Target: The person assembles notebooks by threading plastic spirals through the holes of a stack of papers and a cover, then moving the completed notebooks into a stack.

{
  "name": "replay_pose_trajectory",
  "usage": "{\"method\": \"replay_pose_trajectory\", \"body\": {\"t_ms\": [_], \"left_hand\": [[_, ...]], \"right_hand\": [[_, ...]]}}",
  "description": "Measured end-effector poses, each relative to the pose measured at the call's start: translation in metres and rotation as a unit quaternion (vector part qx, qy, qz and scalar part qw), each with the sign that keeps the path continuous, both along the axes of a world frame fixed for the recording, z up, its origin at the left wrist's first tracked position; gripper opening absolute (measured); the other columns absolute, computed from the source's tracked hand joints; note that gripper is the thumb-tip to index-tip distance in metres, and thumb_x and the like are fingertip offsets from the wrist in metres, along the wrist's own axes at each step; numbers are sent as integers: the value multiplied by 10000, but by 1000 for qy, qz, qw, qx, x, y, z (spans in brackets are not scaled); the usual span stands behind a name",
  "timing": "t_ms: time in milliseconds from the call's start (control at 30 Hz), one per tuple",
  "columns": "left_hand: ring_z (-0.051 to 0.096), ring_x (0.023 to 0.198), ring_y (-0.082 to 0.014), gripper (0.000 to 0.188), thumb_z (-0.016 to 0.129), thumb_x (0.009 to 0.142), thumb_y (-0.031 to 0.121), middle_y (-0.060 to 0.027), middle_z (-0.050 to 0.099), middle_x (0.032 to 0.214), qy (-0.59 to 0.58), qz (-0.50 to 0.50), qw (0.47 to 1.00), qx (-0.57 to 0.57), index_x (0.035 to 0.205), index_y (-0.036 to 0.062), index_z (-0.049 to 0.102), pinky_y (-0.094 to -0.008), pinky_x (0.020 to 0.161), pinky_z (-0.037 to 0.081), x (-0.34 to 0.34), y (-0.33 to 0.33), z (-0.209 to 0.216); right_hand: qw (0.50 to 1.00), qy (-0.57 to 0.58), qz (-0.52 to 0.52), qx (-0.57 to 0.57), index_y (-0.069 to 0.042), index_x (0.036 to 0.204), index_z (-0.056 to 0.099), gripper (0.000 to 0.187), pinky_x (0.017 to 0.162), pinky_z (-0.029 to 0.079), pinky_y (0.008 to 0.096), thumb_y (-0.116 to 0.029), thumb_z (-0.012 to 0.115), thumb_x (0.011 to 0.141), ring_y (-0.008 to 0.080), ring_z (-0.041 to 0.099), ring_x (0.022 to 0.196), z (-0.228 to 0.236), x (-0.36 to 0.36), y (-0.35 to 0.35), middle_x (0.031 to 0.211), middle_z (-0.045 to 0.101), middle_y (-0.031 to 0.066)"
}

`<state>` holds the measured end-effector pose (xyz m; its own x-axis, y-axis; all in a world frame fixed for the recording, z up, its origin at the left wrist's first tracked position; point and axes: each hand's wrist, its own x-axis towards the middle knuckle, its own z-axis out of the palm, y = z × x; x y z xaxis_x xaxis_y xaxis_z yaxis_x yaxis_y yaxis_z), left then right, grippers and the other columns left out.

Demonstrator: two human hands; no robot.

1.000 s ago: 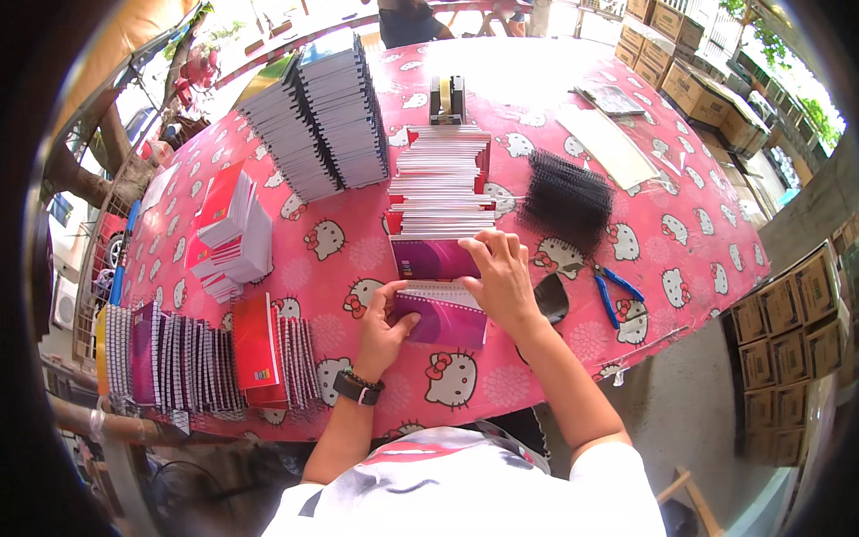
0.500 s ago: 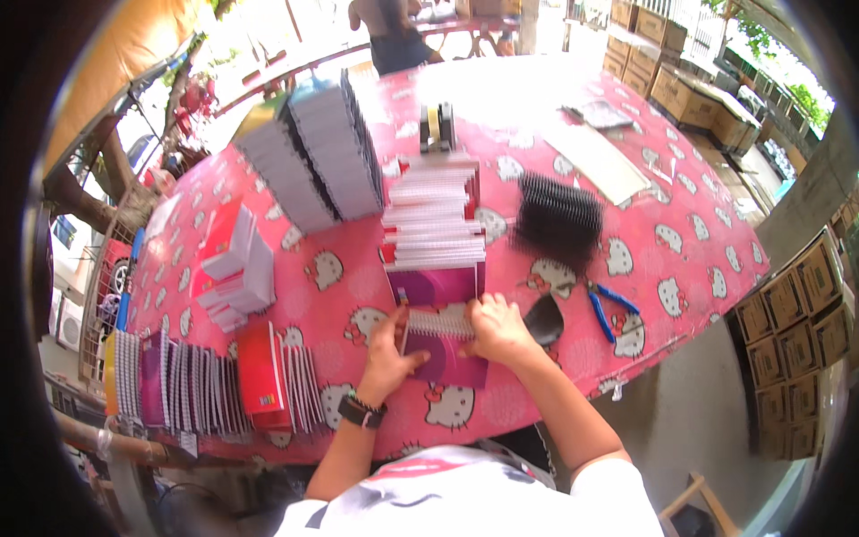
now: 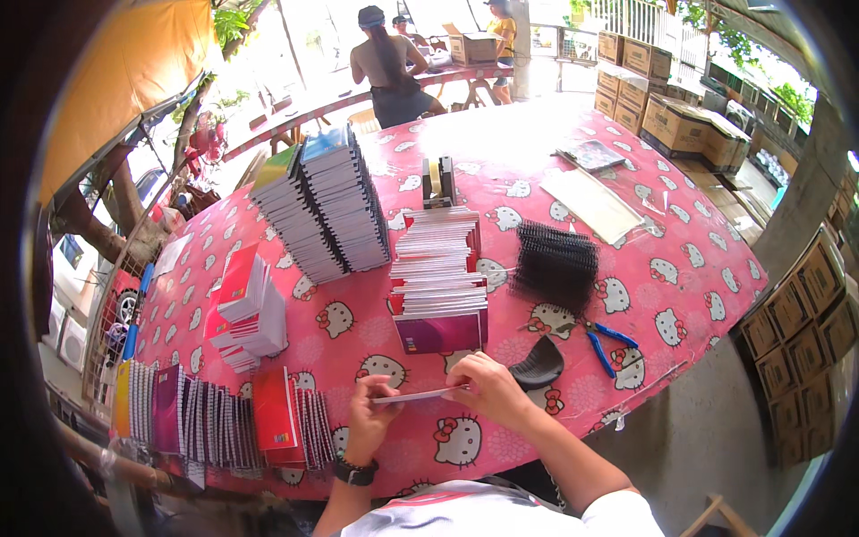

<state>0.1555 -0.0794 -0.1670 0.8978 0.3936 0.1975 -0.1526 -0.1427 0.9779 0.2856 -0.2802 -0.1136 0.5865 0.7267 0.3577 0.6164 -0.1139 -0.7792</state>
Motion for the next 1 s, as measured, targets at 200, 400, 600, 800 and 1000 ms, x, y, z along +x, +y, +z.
{"method": "replay_pose_trajectory", "body": {"t_ms": [200, 400, 600, 800, 1000], "left_hand": [[530, 1000, -138, 386, 594, 834, -37, -56, 551, 1046, 19, 14, 990, -140, 1188, 49, 467, -284, 913, 424, 7, -25, 1], [500, 1120, -288, 540, 638, 811, 55, -121, 552, 1162, -57, 211, 853, 474, 1314, 51, 444, -413, 1054, 315, 8, -46, 42], [609, 856, -179, 320, 609, 760, 13, -11, 658, 938, -90, 79, 861, 494, 1054, 114, 688, -335, 777, 422, 20, -44, 35], [604, 850, -170, 292, 637, 765, 47, -8, 657, 932, -96, 58, 864, 491, 1038, 132, 698, -322, 761, 423, 16, -42, 42], [593, 823, -164, 272, 654, 760, 78, 2, 651, 908, -94, 41, 867, 487, 1018, 144, 706, -322, 741, 414, 14, -44, 39]], "right_hand": [[934, 303, -71, 175, -34, 941, 574, 137, 622, 417, 207, -141, 644, 893, 36, 493, 720, -47, -34, 27, 820, 566, -14], [940, 274, -111, 168, -15, 933, 575, 168, 623, 452, 230, -146, 658, 871, 64, 535, 701, -36, -23, 42, 776, 591, 24], [981, 85, -149, 88, -13, 897, 678, 131, 666, 487, 270, -133, 656, 850, 113, 616, 760, -3, 55, -1, 846, 659, 64], [911, -200, -258, -253, -59, 906, 634, 144, 777, 486, 410, -172, 636, 816, 310, 579, 934, -42, 141, -52, 907, 601, 131], [948, -239, -209, 6, -20, 993, 590, 178, 750, 472, 377, 15, 509, 839, 303, 561, 818, -29, 153, -59, 891, 568, 146]]}}
